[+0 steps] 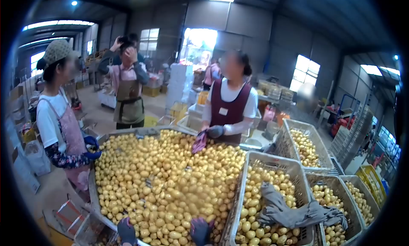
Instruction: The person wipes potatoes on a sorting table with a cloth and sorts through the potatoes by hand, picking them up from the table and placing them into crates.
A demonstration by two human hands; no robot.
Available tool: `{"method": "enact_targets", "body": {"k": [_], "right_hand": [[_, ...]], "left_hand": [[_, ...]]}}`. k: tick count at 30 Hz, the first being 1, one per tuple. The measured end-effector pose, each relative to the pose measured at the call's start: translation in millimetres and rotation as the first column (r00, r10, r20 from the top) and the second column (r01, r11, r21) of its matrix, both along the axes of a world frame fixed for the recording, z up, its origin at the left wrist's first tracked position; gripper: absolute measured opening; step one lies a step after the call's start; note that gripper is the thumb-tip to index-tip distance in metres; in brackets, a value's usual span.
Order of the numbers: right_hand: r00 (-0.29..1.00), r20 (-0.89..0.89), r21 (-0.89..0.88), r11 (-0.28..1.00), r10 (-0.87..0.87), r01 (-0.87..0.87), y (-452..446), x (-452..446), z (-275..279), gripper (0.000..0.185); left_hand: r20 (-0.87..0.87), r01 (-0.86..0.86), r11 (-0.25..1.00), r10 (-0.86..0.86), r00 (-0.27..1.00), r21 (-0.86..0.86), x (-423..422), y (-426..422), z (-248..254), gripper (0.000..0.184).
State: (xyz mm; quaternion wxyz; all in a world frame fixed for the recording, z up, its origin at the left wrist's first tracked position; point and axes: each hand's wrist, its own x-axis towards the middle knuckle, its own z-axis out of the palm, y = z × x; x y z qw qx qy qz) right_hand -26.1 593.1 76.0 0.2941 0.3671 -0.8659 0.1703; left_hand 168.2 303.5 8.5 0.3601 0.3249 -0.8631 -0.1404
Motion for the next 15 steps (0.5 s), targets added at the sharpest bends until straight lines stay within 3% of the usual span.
{"method": "enact_targets", "body": {"k": [4, 5, 7, 10, 15], "right_hand": [[0.961, 0.258, 0.187, 0.981, -0.096, 0.048, -2, 14, 21, 0.030], [0.945, 0.304, 0.229, 0.972, -0.117, 0.047, -6, 16, 16, 0.030], [0.969, 0.247, -0.018, 1.000, 0.015, -0.011, -3, 10, -16, 0.020], [0.967, 0.253, -0.133, 0.991, 0.020, 0.015, -5, 18, -8, 0.017], [0.965, 0.261, -0.092, 0.996, 0.011, 0.014, -3, 17, -20, 0.023]], "left_hand": [[0.185, -0.072, 0.997, 0.077, 0.980, -0.031, 8, 3, 1, 0.023], [0.184, -0.075, 0.995, 0.062, 0.981, 0.062, 6, 7, 19, 0.024], [0.162, -0.084, 0.994, 0.073, 0.984, 0.067, 8, 11, 28, 0.026], [0.126, -0.057, 0.995, 0.046, 0.991, 0.086, 8, 16, 42, 0.030], [0.125, -0.075, 0.995, 0.066, 0.990, 0.071, 10, 13, 33, 0.031]]}}
